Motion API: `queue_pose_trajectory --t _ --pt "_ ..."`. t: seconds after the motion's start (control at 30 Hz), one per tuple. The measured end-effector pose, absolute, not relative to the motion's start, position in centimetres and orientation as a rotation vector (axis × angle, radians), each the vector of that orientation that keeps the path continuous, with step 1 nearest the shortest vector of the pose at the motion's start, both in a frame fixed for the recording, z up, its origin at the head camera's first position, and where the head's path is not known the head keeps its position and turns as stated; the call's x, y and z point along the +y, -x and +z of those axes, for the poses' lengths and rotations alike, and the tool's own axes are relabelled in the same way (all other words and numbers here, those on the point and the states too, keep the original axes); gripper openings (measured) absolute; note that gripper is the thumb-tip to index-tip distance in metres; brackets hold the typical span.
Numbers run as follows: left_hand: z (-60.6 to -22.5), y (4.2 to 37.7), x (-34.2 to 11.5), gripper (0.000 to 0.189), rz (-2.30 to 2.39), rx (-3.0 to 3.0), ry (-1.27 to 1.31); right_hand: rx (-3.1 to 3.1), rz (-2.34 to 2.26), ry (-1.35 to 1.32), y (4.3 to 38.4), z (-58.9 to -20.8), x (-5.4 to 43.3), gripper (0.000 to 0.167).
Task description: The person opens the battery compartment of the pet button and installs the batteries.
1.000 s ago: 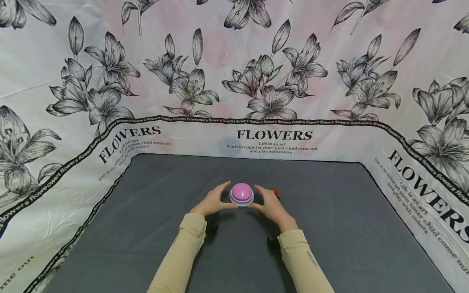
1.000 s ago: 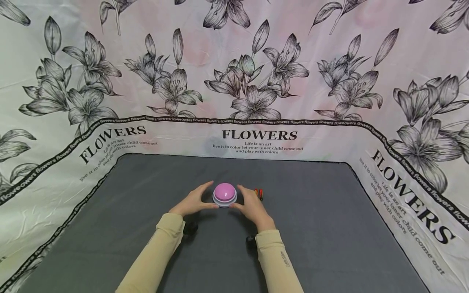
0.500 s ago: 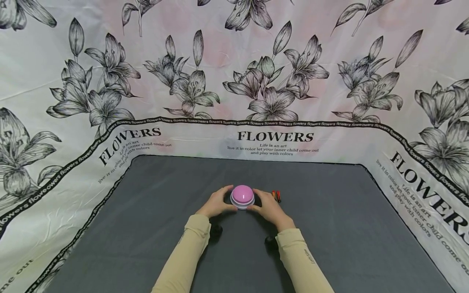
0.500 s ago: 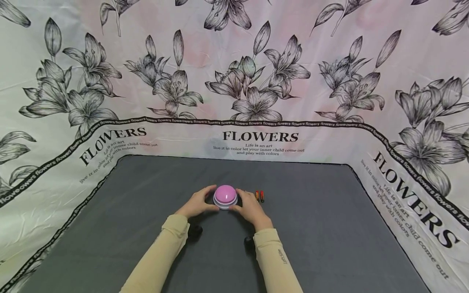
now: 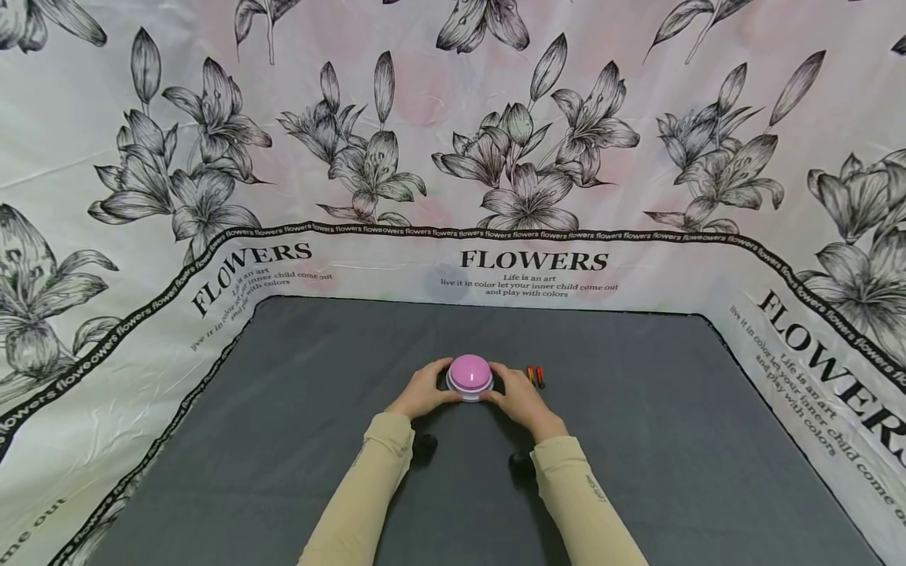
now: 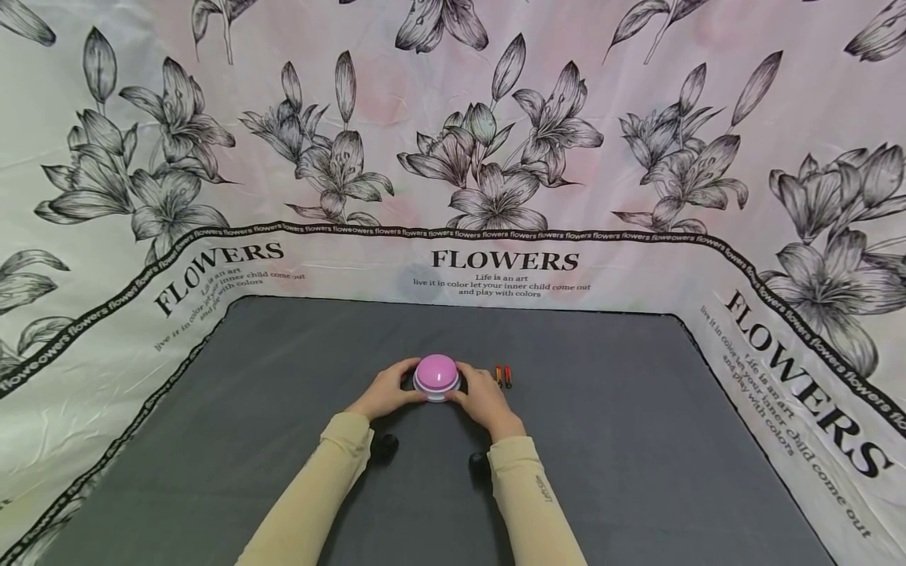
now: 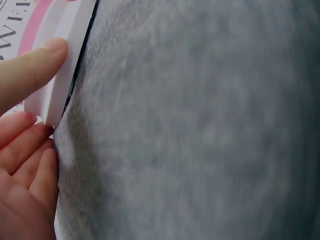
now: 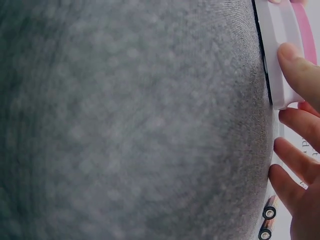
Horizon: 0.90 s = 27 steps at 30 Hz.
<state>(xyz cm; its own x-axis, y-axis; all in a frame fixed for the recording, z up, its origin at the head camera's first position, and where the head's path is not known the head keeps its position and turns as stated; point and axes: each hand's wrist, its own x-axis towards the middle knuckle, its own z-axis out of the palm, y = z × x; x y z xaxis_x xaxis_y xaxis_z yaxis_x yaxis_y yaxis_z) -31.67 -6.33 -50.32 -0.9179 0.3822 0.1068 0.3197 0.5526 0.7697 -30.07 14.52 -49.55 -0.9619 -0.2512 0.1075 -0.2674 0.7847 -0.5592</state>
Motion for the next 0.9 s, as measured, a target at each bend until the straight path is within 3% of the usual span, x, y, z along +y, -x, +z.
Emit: queue_pose_trajectory --t 0.9 --pt "-48.8 30.5 -6.8 0.060 1.550 2.643 -0.496 -2.875 1.163 -0.547 29.0 -47.3 14.2 0.053"
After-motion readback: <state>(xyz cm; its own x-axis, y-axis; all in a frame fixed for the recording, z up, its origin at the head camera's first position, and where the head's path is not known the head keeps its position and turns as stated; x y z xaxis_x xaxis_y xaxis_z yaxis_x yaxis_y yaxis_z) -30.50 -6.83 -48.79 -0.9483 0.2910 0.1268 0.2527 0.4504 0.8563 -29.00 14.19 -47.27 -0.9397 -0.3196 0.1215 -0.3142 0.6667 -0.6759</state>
